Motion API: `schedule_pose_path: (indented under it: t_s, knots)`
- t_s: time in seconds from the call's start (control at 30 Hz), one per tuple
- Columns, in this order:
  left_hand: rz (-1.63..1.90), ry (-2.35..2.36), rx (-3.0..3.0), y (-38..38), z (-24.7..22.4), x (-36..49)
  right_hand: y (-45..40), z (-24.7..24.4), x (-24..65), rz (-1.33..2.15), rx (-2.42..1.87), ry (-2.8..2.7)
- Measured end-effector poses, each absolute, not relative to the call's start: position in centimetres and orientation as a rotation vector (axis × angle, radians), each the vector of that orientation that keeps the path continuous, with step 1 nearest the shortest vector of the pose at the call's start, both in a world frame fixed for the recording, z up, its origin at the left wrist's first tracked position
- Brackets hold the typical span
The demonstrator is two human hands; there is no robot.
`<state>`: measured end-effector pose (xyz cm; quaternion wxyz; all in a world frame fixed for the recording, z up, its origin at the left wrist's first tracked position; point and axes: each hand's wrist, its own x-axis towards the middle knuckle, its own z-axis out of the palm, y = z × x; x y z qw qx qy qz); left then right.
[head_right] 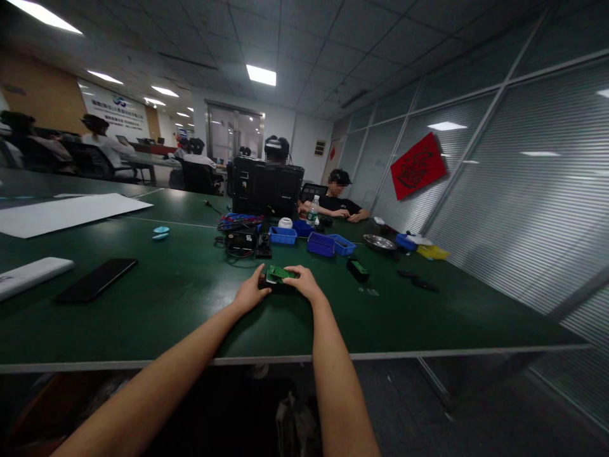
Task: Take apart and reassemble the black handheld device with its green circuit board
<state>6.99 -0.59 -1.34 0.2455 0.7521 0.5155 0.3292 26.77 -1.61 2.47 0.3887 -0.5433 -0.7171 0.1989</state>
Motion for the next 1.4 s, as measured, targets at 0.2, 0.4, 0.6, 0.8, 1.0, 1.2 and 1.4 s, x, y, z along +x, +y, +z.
schedule_pose_path:
  t_s: [0.2,0.4,0.6,0.8,1.0,1.2,1.4]
  knots:
    - [0.891,1.417,2.058,-0.6,-1.3,7.0,-1.2,3.4,26.7,0.430,-1.409,-1.926]
    - [0.883,1.434,2.047,-0.6,-1.2,7.1,-1.4,3.7,26.4,0.501,-1.407,-1.902]
    - [0.925,1.491,2.095,-0.9,-0.7,7.1,-1.0,2.5,27.0,0.504,-1.245,-1.518]
    - [0.958,1.609,2.042,-1.8,0.1,7.1,-0.1,1.8,27.5,0.611,-1.159,-1.180]
    - [1.225,1.688,2.042,-1.9,0.2,6.8,-0.3,1.7,27.1,0.663,-1.179,-1.190]
    - [1.113,1.750,2.027,0.2,-0.6,6.3,-0.2,1.4,26.7,0.690,-1.112,-1.226]
    - [0.796,1.628,2.192,0.7,-0.6,6.2,0.1,0.9,26.3,0.659,-1.139,-1.277]
